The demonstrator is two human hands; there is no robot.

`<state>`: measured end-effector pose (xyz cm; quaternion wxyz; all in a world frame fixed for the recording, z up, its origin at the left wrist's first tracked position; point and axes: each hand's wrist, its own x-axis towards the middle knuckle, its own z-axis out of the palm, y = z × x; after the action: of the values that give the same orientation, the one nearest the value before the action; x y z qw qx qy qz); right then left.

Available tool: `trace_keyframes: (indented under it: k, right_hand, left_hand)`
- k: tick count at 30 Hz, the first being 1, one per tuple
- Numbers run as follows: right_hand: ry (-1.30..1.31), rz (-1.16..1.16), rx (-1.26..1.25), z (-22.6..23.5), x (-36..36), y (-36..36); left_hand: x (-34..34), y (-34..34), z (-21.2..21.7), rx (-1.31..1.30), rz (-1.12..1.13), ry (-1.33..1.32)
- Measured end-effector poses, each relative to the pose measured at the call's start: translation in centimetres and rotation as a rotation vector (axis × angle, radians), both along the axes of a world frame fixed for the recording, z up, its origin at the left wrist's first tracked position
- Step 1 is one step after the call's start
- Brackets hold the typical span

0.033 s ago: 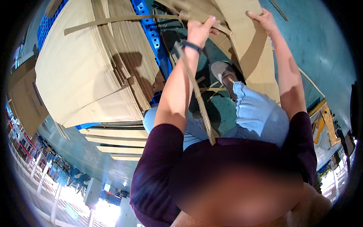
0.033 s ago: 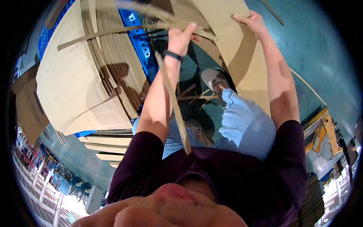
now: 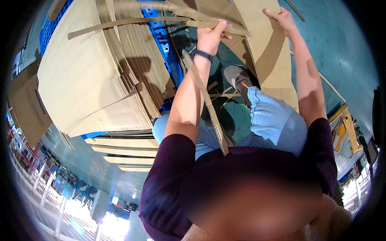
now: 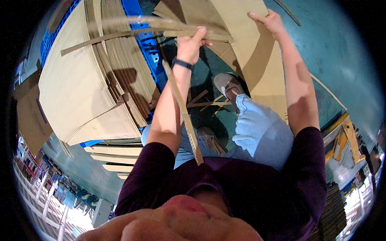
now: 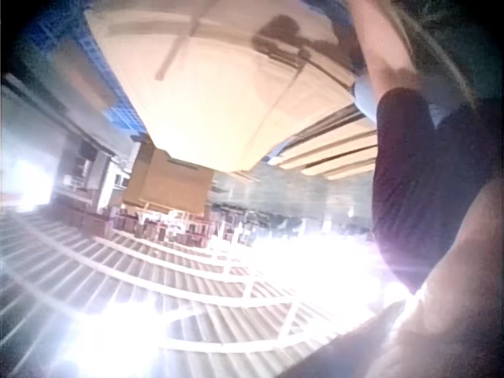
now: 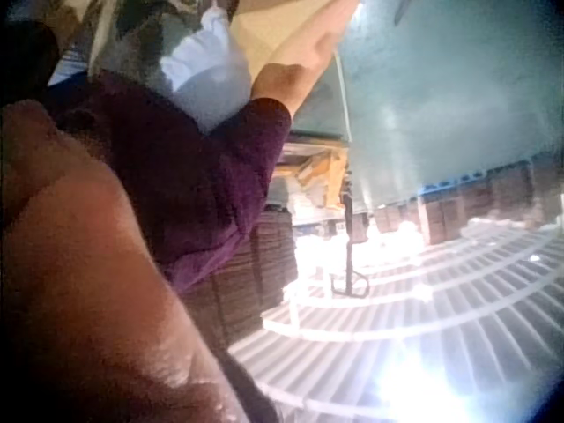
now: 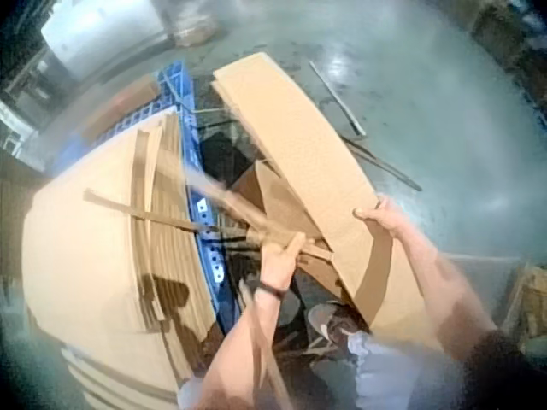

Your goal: The person picks up corrugated cardboard strips and sheets from a pallet on the floor, aligns them, and stacks them together.

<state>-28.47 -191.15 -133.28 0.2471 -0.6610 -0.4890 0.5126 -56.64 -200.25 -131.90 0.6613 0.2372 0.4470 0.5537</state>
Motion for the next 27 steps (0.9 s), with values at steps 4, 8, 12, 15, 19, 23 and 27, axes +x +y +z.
trace_keyframes:
  k: [4, 8, 12, 15, 19, 23, 27]
  right_hand:
    - [0.07, -0.088, 0.023, 1.2, 2.2, 0.9]
    - [-0.072, -0.104, 0.093, 6.2, -2.3, 0.1]
    - [0.159, -0.052, 0.189, 7.3, -4.4, 0.9]
    - [0.255, -0.017, 0.204, 7.8, -5.0, 1.5]
    - [0.357, -0.033, 0.155, 5.5, -3.1, 2.6]
    - [0.573, 0.011, 0.105, 6.3, -4.3, 2.5]
    - [0.377, 0.021, 0.032, 4.6, -4.6, 3.4]
  left_hand:
    - [-0.9, -3.8, -1.3, -0.08, 0.062, -0.041]
    - [1.1, -4.5, -1.8, -0.158, 0.139, -0.237]
    - [4.3, -4.0, -3.0, -0.086, -0.463, 0.063]
    - [5.8, -2.6, -2.2, 0.12, -0.406, 0.463]
    - [6.1, -2.5, -2.2, 0.593, -0.269, 0.928]
    - [6.1, -3.1, -0.9, 0.566, -0.28, 1.031]
    - [6.3, -4.9, -0.3, 0.253, -0.171, 0.844]
